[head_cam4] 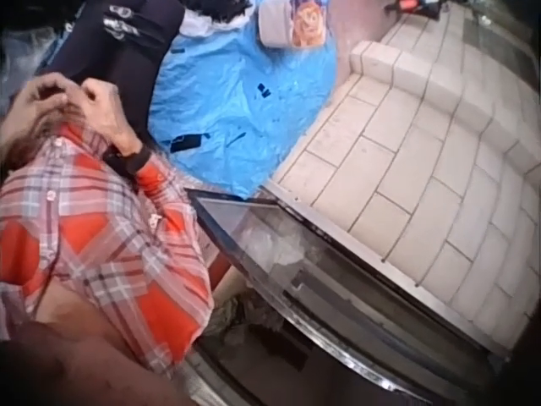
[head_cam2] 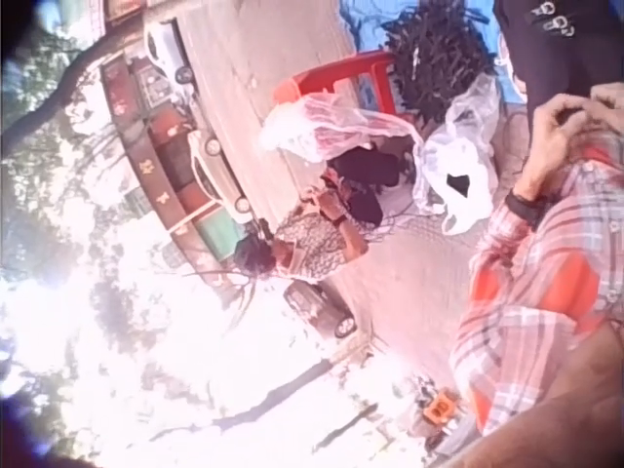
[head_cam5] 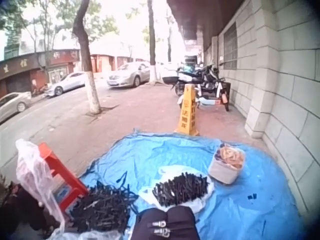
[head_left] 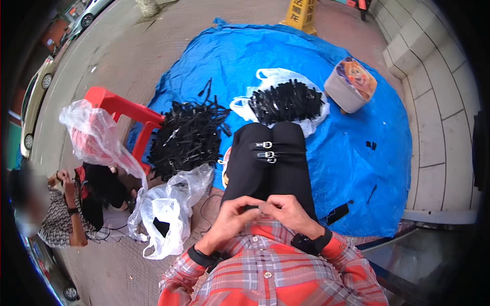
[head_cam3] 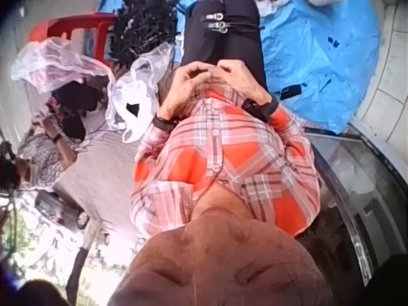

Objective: Assembling black shoe straps by attaching buckles and plastic clips.

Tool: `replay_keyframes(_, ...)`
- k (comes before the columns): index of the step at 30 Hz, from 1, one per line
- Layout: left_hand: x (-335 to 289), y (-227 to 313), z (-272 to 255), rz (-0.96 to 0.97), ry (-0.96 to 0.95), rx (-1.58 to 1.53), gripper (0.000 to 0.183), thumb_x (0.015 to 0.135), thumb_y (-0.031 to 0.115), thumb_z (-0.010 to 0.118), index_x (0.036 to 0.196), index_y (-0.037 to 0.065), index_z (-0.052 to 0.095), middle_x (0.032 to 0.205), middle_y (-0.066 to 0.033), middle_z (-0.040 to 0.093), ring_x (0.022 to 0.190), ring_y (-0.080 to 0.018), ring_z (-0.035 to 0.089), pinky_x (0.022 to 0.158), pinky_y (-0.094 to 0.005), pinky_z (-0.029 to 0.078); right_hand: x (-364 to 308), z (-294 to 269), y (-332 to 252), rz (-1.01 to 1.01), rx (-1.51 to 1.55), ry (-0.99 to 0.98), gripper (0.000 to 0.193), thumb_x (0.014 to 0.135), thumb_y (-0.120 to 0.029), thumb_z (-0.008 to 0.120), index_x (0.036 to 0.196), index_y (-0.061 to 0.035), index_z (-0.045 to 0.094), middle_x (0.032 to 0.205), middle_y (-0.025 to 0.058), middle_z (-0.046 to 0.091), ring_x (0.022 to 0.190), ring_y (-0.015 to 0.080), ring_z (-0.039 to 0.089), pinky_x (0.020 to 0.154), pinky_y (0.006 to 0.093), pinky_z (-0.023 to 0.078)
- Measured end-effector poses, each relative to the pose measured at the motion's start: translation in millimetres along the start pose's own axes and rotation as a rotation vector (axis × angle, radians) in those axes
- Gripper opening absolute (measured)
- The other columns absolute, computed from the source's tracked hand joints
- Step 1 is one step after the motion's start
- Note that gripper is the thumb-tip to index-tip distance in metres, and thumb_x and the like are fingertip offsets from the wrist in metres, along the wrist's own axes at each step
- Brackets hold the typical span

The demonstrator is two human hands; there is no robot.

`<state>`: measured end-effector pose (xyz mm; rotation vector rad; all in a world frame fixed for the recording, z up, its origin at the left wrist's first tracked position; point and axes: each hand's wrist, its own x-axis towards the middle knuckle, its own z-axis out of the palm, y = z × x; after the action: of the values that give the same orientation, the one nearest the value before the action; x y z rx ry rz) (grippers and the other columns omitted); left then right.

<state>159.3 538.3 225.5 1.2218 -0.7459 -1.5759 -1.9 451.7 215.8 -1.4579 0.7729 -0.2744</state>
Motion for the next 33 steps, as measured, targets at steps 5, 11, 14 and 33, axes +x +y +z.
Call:
replay_keyframes(5, 0, 2, -2, -0.029, 0.081, 0.148, 0.018, 0.086, 0.005, 0.057, 0.101, -0.002, 0.06, 0.082, -0.0048, 0.063, 0.069, -0.0079, 0.058, 0.063, -0.0209, 0.048, -2, -8, -8, 0.035, -0.011, -0.185, 0.022, 0.09, -0.018, 0.054, 0.087, 0.0028, 0.058, 0.072, 0.0031, 0.058, 0.069, 0.0073, 0.053, 0.063, 0.023, 0.044)
replay_keyframes(11, 1, 5, 4, 0.006, 0.111, 0.248, 0.019, 0.085, 0.007, 0.058, 0.102, -0.002, 0.06, 0.083, -0.0069, 0.062, 0.071, -0.0091, 0.058, 0.062, -0.0227, 0.048, -2, -10, -8, -0.01, -0.053, -0.115, 0.02, 0.087, -0.017, 0.056, 0.084, 0.0027, 0.059, 0.073, 0.0069, 0.06, 0.066, 0.0102, 0.055, 0.059, 0.0267, 0.045)
replay_keyframes(14, 4, 8, 13, 0.181, 0.125, 0.494, 0.02, 0.084, 0.007, 0.059, 0.102, -0.001, 0.06, 0.085, -0.0084, 0.062, 0.073, -0.0114, 0.059, 0.063, -0.0242, 0.048, 1, -8, -5, -0.023, -0.127, 0.0, 0.019, 0.084, -0.016, 0.059, 0.082, 0.0026, 0.059, 0.072, 0.0106, 0.061, 0.063, 0.0149, 0.057, 0.055, 0.03, 0.044)
replay_keyframes(33, 43, -15, -20, -0.075, 0.204, 0.014, 0.015, 0.085, 0.003, 0.055, 0.098, -0.002, 0.06, 0.082, -0.0042, 0.062, 0.068, -0.0081, 0.057, 0.061, -0.0214, 0.048, 61, -65, 14, -0.623, -1.109, 0.411, 0.03, 0.069, -0.003, 0.059, 0.099, 0.0002, 0.056, 0.087, 0.0102, 0.051, 0.089, 0.0261, 0.048, 0.078, 0.0378, 0.037)
